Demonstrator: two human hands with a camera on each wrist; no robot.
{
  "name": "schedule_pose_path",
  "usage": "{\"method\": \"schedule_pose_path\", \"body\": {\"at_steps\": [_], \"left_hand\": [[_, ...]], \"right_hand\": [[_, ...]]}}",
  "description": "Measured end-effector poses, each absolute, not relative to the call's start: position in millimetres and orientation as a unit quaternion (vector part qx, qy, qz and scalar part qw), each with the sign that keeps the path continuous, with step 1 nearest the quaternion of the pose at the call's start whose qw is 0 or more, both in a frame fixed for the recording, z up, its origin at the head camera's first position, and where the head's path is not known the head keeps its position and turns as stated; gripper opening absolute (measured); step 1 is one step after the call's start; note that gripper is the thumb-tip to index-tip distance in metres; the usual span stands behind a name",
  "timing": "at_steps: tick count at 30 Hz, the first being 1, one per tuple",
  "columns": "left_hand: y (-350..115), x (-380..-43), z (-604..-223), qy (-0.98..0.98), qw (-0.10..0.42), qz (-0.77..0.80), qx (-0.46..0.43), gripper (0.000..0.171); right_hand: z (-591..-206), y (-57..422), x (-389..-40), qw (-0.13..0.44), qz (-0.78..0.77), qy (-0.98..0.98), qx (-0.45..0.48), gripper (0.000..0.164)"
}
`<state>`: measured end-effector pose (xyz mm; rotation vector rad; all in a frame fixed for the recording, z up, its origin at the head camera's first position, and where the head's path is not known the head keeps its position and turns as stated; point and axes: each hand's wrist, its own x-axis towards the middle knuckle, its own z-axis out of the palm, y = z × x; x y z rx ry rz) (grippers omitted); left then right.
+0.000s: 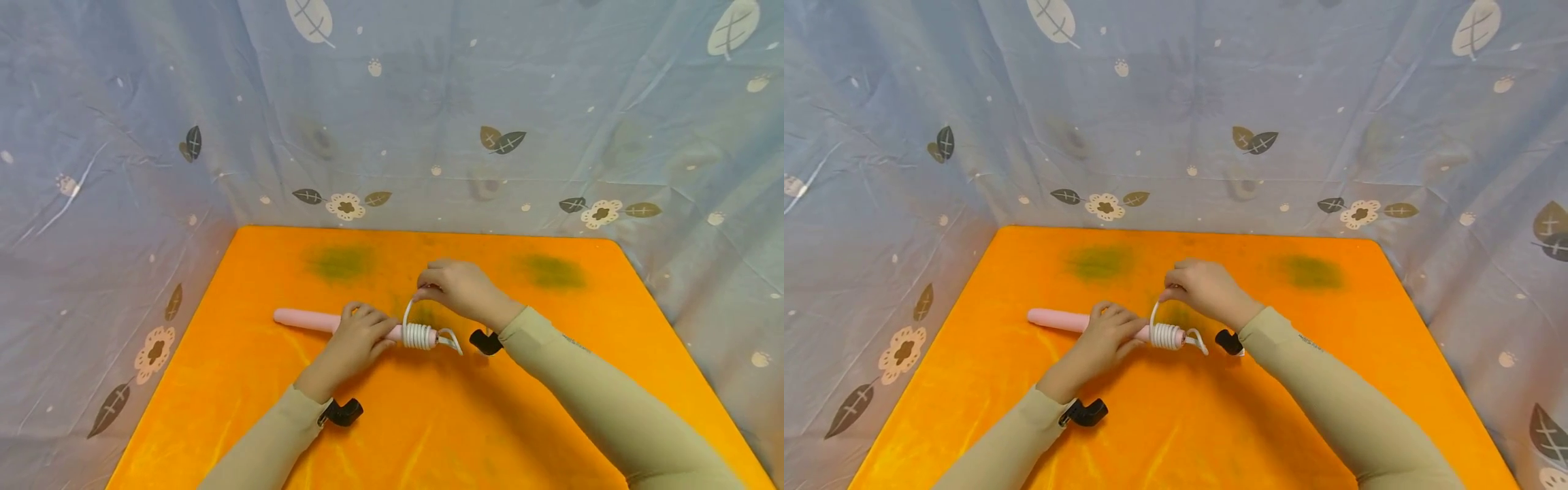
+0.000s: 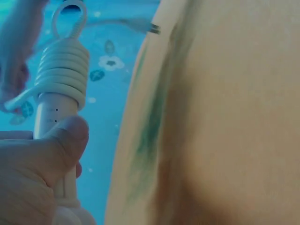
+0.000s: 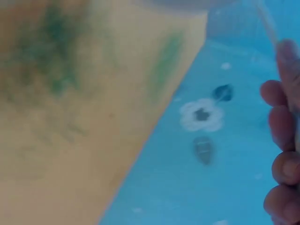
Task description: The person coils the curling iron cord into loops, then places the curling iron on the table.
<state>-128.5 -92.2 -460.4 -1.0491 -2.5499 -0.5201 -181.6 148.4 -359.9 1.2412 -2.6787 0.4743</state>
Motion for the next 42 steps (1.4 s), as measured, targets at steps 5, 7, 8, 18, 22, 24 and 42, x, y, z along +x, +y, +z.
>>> {"method": "schedule_pose_path", "body": {"at_steps": [5, 7, 8, 18, 22, 24, 42], "left_hand": [[-92, -126, -457, -0.886, 0.175, -0.207, -0.377, 0.038], [-93, -126, -455, -0.884, 0.180, -0.218, -0.372, 0.039], [-93, -126, -454, -0.883, 0.183, -0.223, -0.371, 0.038], [-95, -130, -448, -0.859, 0.235, -0.266, -0.368, 0.038], [-95, -131, -446, -0.861, 0.229, -0.267, -0.366, 0.038], [-95, -130, -446, -0.864, 0.222, -0.267, -0.365, 0.038], [-96, -134, -450, -0.854, 0.251, -0.288, -0.352, 0.039]], "right_hand": [[-381, 155, -194, 0.041, 0.181, -0.910, 0.370, 0.021], [-389, 156, -196, 0.040, 0.180, -0.911, 0.368, 0.023], [-392, 156, -196, 0.041, 0.181, -0.911, 0.368, 0.023], [-412, 151, -194, -0.006, 0.209, -0.918, 0.337, 0.035], [-414, 151, -193, -0.011, 0.214, -0.919, 0.331, 0.036], [-416, 152, -193, -0.010, 0.214, -0.919, 0.332, 0.036], [-426, 147, -179, -0.025, 0.241, -0.913, 0.329, 0.011]]}}
